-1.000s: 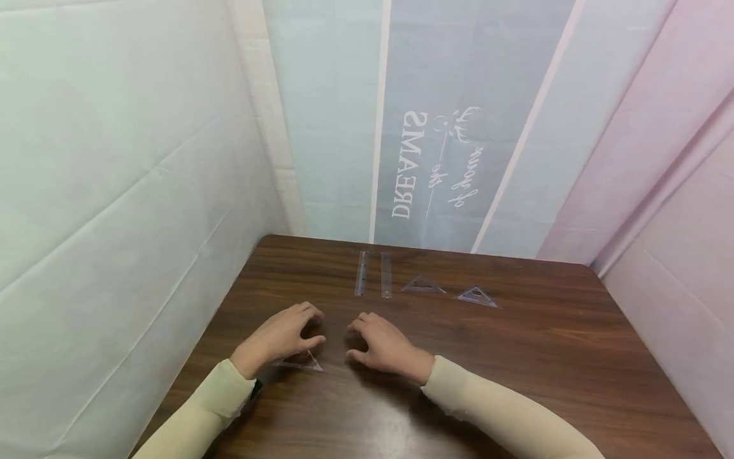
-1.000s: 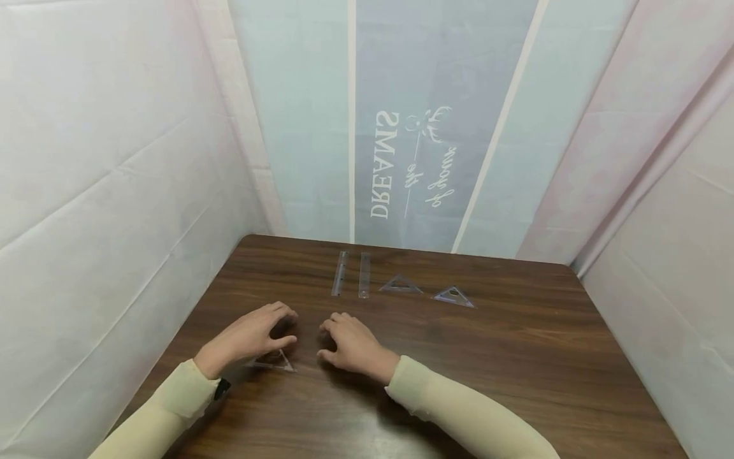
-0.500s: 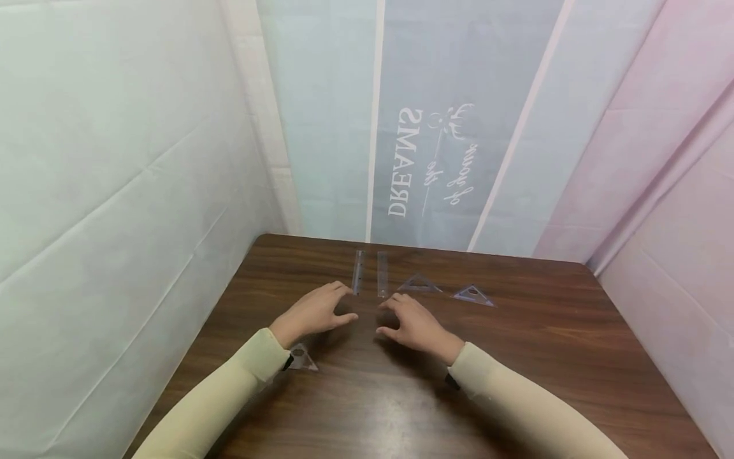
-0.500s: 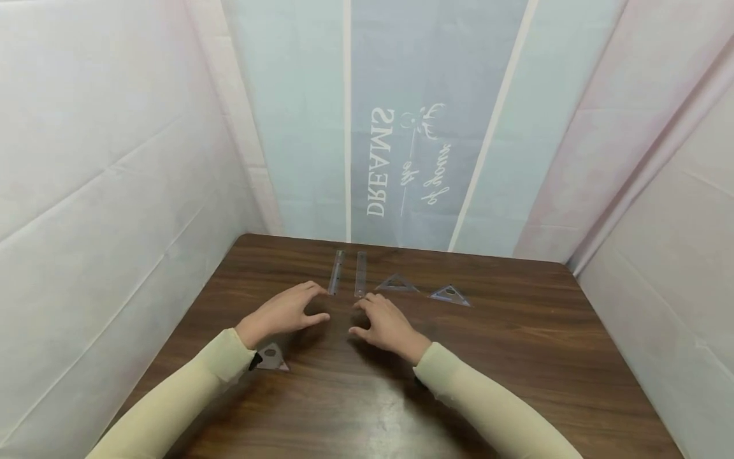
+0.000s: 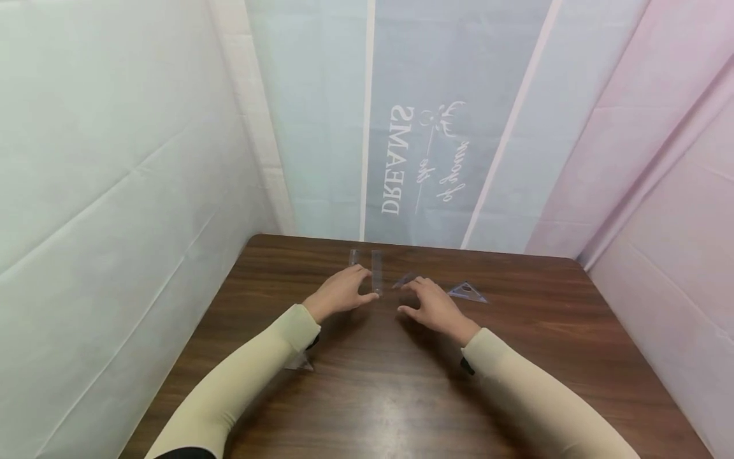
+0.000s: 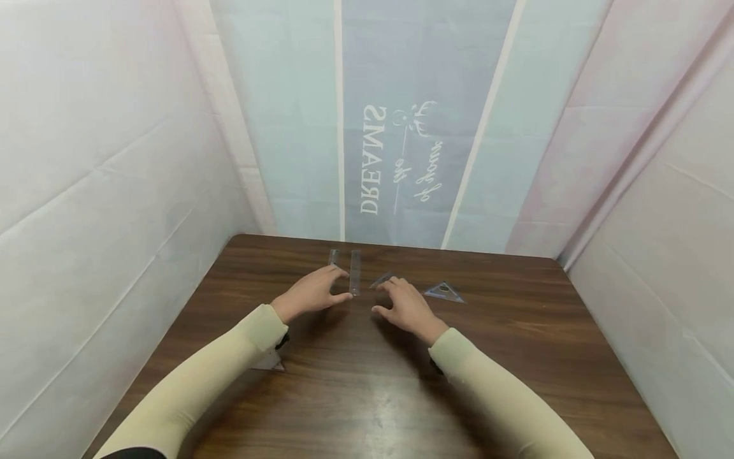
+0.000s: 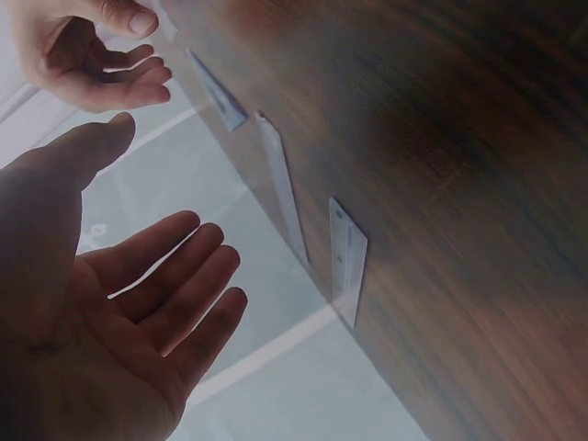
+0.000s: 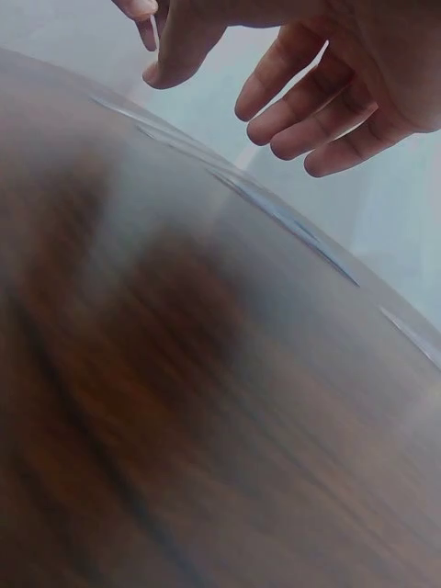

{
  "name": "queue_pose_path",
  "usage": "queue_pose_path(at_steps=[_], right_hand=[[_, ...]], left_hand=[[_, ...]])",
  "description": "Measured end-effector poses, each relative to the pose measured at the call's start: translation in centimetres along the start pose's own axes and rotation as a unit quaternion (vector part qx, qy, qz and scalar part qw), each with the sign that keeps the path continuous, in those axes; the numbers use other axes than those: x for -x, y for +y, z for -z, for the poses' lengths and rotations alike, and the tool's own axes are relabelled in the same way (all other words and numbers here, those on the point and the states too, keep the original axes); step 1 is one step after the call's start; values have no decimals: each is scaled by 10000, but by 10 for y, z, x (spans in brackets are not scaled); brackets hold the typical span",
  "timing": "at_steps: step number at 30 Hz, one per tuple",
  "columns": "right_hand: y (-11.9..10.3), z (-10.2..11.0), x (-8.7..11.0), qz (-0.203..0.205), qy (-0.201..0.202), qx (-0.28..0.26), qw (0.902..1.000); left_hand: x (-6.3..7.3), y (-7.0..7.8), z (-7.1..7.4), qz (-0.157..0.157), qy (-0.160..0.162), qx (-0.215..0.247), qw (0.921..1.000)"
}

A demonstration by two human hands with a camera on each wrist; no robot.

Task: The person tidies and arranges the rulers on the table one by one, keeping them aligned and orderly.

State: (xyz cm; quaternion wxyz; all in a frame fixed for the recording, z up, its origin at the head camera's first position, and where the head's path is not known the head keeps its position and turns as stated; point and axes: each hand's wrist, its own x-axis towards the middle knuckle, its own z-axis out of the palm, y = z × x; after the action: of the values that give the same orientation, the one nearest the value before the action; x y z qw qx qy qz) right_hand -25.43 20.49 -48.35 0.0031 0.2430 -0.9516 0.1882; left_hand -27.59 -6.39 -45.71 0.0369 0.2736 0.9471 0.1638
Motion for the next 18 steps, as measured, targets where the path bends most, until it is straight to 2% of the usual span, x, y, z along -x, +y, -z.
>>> queue_pose_path(at_steps=[6, 11, 18], right_hand=[[25, 4, -5, -305, 71, -40, 9995], [40, 8, -10, -559, 98, -88, 9983], [55, 11, -20, -615, 85, 21, 9981]], left_hand=[[-23, 4, -6, 85, -205, 84, 9997], [-42, 9, -16, 46, -175, 190, 9997], [-65, 20, -31, 74, -212, -1, 9997]])
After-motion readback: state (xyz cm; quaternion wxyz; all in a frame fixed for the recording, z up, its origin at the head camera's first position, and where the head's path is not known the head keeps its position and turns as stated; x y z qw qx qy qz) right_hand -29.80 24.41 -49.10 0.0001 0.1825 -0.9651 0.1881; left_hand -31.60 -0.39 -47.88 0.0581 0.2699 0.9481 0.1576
